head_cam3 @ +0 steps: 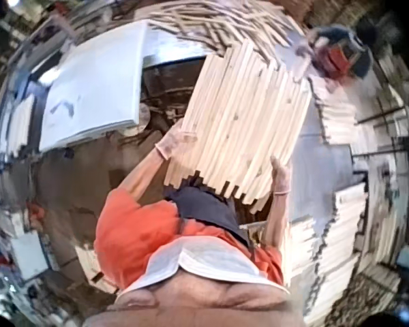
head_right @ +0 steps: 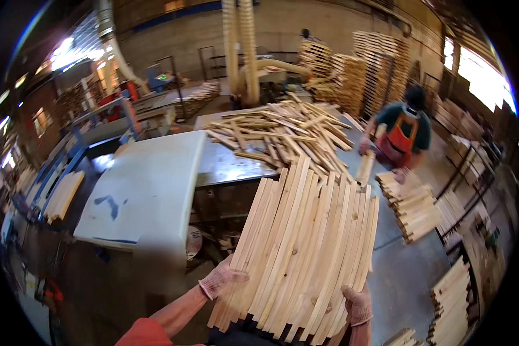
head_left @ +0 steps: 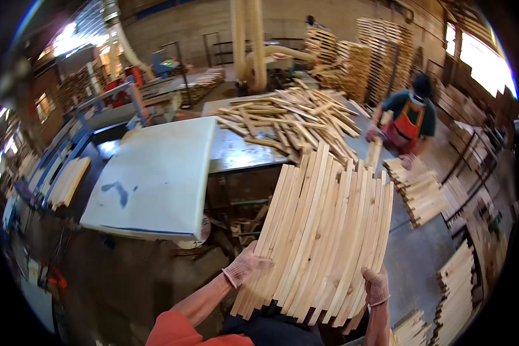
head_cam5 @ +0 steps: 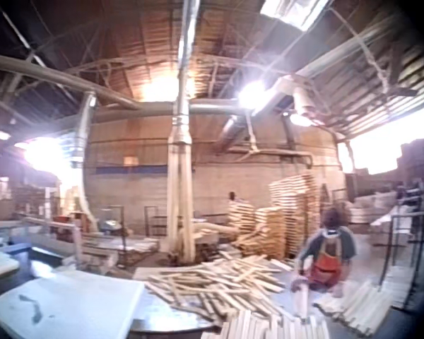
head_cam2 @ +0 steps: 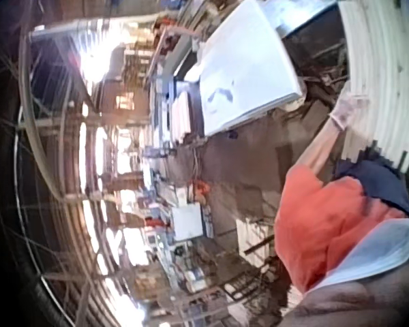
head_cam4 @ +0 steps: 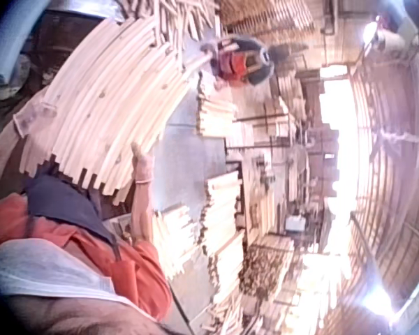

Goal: The person collects bundles of thin wooden slats from a large table and places them onto a conveyor belt system, repeating this action with several stacks.

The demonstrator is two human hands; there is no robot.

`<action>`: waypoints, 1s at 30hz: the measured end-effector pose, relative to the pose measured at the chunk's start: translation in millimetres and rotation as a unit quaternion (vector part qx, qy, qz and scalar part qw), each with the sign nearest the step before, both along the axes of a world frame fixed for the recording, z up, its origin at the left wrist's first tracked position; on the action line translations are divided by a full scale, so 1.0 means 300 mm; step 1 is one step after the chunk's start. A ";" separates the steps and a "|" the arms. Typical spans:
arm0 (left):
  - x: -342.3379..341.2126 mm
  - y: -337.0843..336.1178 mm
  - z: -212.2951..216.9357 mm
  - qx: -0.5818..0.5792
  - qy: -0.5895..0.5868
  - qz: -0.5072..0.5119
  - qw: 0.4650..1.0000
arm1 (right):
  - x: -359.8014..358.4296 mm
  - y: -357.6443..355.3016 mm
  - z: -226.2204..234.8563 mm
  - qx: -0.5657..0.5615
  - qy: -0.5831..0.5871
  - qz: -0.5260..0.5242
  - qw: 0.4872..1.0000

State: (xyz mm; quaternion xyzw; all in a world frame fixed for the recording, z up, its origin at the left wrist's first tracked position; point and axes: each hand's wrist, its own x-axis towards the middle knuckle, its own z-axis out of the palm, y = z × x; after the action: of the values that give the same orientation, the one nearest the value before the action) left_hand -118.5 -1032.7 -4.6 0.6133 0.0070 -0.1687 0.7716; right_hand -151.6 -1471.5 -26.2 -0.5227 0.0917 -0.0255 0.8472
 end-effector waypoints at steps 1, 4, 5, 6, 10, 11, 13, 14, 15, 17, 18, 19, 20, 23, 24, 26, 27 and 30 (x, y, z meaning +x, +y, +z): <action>-0.028 0.097 -0.012 -0.044 0.014 0.031 0.998 | 0.033 0.097 0.006 0.007 -0.015 0.031 0.999; -0.104 0.444 -0.060 -0.008 0.016 0.081 0.997 | 0.111 0.450 0.022 -0.006 -0.019 0.086 0.996; -0.121 0.543 -0.045 -0.022 0.018 0.087 0.996 | 0.143 0.548 0.050 -0.016 -0.004 0.106 0.994; -0.147 0.679 -0.063 -0.013 0.026 0.090 0.996 | 0.154 0.680 0.048 -0.016 -0.007 0.130 0.991; -0.225 1.203 -0.084 0.083 0.033 0.111 0.990 | 0.201 1.208 0.046 -0.020 0.005 0.227 0.974; -0.265 1.306 -0.100 0.030 0.022 0.124 0.992 | 0.206 1.329 0.035 -0.026 0.035 0.228 0.973; -0.322 1.495 -0.094 -0.015 -0.003 0.160 0.987 | 0.233 1.550 0.031 -0.005 0.047 0.256 0.966; -0.345 1.587 -0.095 -0.018 0.024 0.177 0.984 | 0.249 1.653 0.026 0.007 0.043 0.290 0.956; -0.364 1.679 -0.094 -0.015 0.058 0.188 0.980 | 0.263 1.749 0.013 -0.056 0.070 0.292 0.952; -0.385 1.838 -0.098 -0.009 0.109 0.200 0.974 | 0.308 1.929 -0.017 -0.153 0.081 0.312 0.934; -0.394 1.908 -0.104 0.052 0.098 0.204 0.973 | 0.318 2.014 -0.042 -0.206 0.068 0.285 0.933; -0.398 1.964 -0.090 0.073 0.082 0.215 0.971 | 0.327 2.071 -0.047 -0.184 0.072 0.295 0.935; -0.388 2.015 -0.102 0.092 0.062 0.224 0.968 | 0.342 2.118 -0.060 -0.167 0.076 0.302 0.936; -0.333 2.151 -0.111 0.175 0.043 0.240 0.954 | 0.408 2.267 -0.081 -0.150 0.083 0.301 0.938; -0.307 2.200 -0.107 0.212 0.054 0.237 0.947 | 0.426 2.316 -0.088 -0.158 0.088 0.298 0.937; -0.248 2.295 -0.074 0.347 0.068 0.228 0.907 | 0.460 2.401 -0.096 -0.165 0.098 0.290 0.938; -0.215 2.342 -0.056 0.380 0.057 0.213 0.898 | 0.478 2.441 -0.101 -0.171 0.105 0.282 0.938; -0.108 2.465 0.002 0.475 0.114 0.135 0.862 | 0.511 2.555 -0.108 -0.167 0.113 0.263 0.944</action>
State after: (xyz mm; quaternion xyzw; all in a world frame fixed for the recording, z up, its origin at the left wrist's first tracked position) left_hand -151.0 -293.1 -4.0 0.8751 0.2569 -0.1074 0.3959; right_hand 1.6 -705.0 -58.7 -0.6613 0.0406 0.2421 0.7089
